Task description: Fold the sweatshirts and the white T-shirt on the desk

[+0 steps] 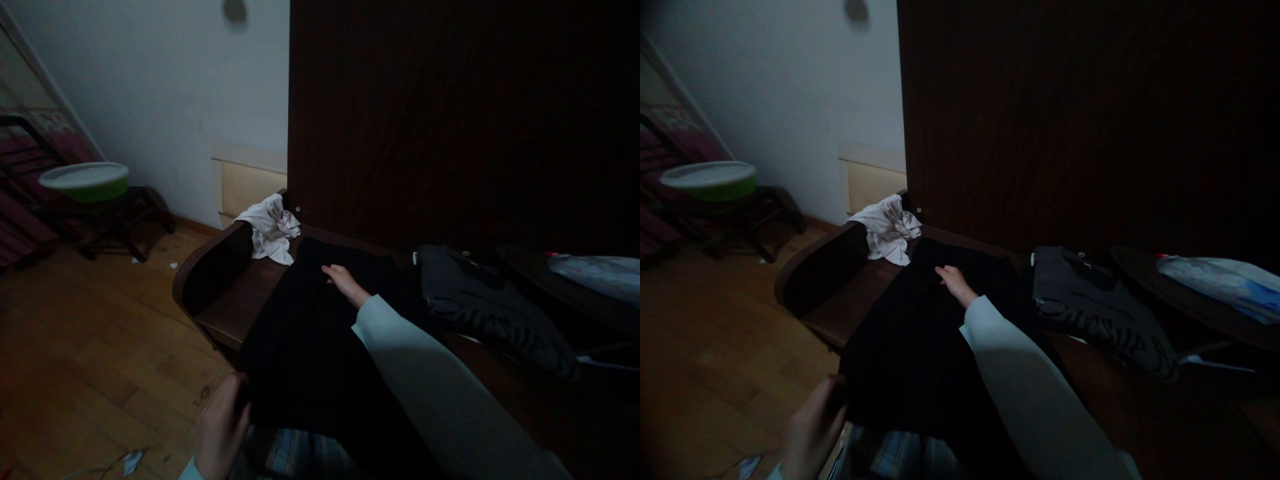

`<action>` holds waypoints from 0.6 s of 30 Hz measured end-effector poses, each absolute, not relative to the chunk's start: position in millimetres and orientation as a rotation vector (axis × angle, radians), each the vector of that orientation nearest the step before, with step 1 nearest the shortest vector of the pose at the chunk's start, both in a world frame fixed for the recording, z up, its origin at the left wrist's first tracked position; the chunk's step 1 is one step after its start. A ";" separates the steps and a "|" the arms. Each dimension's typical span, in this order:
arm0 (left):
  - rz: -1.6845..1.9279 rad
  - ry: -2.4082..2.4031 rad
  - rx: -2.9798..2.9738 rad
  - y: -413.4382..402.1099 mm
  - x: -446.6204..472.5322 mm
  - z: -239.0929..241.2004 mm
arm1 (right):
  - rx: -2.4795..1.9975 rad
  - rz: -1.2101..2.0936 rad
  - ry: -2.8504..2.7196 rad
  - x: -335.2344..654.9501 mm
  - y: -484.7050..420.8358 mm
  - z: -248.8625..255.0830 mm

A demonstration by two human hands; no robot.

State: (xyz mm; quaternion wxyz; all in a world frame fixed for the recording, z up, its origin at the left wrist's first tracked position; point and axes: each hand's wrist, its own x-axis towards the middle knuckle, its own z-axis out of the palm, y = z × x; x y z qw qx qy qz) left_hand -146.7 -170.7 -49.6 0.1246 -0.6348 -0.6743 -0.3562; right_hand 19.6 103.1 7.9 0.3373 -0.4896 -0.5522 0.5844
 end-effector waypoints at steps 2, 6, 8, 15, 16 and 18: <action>-1.081 -1.901 -1.879 -172.8 -139.0 -39.1 | -1.281 1.553 -1.404 18.7 103.7 20.9; -1.222 -1.977 -1.900 -171.4 -114.0 -3.5 | -1.225 1.577 -1.341 19.5 113.6 54.9; -1.295 -2.008 -1.930 -169.5 -96.3 4.3 | -1.217 1.565 -1.295 20.0 120.6 65.6; -1.177 -2.036 -2.151 -171.1 -53.5 -57.2 | -1.465 1.464 -1.206 28.4 127.6 34.0; -1.142 -2.048 -2.132 -172.8 -52.6 -67.9 | -1.481 1.451 -1.203 30.0 127.0 26.8; -1.093 -2.059 -2.097 -176.8 -53.0 -84.7 | -1.503 1.430 -1.202 32.0 126.0 16.0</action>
